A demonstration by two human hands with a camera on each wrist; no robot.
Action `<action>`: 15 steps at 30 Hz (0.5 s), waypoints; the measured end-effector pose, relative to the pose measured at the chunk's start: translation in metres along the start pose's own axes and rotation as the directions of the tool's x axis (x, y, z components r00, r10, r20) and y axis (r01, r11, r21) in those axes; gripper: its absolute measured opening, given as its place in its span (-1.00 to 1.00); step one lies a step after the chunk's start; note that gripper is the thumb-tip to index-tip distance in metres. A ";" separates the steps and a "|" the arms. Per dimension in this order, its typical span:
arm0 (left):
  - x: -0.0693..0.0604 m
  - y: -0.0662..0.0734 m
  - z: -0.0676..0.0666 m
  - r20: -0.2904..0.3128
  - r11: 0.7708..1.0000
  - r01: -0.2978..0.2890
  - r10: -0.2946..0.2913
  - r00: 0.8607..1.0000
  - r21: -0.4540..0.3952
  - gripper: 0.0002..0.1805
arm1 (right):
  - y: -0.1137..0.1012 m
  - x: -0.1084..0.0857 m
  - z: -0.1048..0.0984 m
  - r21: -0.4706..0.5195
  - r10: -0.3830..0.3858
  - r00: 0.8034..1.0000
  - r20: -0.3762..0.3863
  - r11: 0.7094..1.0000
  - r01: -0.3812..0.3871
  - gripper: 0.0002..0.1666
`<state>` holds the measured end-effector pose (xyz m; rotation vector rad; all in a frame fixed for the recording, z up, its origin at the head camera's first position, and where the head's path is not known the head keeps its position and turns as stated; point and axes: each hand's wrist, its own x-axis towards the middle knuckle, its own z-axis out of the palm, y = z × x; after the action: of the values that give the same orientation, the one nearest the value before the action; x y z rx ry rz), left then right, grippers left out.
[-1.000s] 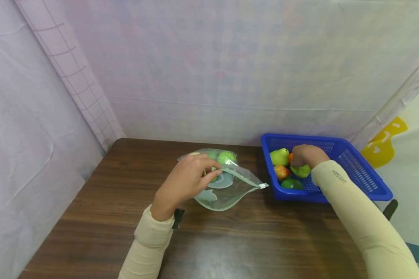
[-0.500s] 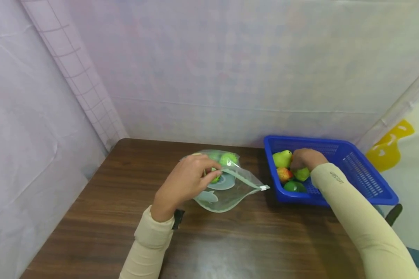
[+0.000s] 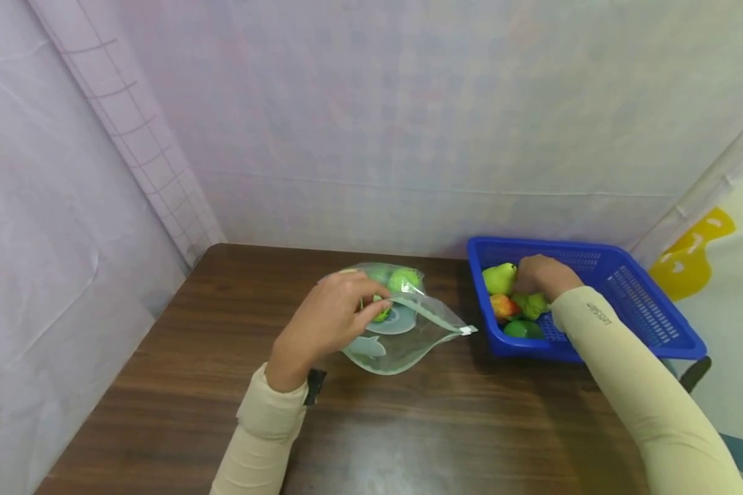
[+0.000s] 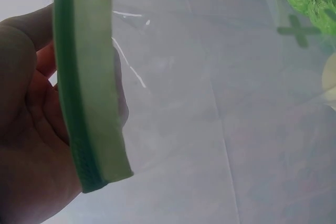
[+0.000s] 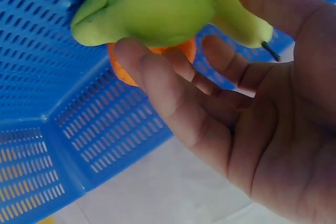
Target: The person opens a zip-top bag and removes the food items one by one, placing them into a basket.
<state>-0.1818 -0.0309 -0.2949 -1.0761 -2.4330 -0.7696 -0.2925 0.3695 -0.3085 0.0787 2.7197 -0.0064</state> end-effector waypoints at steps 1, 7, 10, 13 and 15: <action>-0.001 0.000 0.000 0.002 1.000 0.006 -0.006 1.000 0.004 -0.91 | -0.001 -0.001 -0.002 0.006 -0.004 1.000 -0.008 1.000 0.005 -0.61; -0.004 -0.001 -0.003 0.001 1.000 0.021 -0.021 1.000 0.006 -0.91 | -0.012 -0.017 -0.022 0.055 -0.038 0.998 -0.046 0.998 0.041 -0.54; -0.003 -0.001 -0.003 -0.013 1.000 0.007 -0.007 1.000 0.007 -0.92 | -0.021 -0.032 -0.037 0.057 -0.088 0.990 -0.110 0.994 0.095 -0.38; -0.003 -0.001 -0.002 -0.023 1.000 0.008 -0.007 1.000 0.014 -0.91 | -0.034 -0.054 -0.053 0.032 -0.141 0.962 -0.234 0.988 0.152 -0.37; -0.003 -0.001 -0.002 -0.027 1.000 0.013 -0.013 1.000 0.016 -0.90 | -0.046 -0.074 -0.062 0.029 -0.156 0.933 -0.325 0.984 0.175 -0.41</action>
<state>-0.1805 -0.0346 -0.2954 -1.0385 -2.4223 -0.7624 -0.2529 0.3201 -0.2224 -0.1465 3.0450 -0.1327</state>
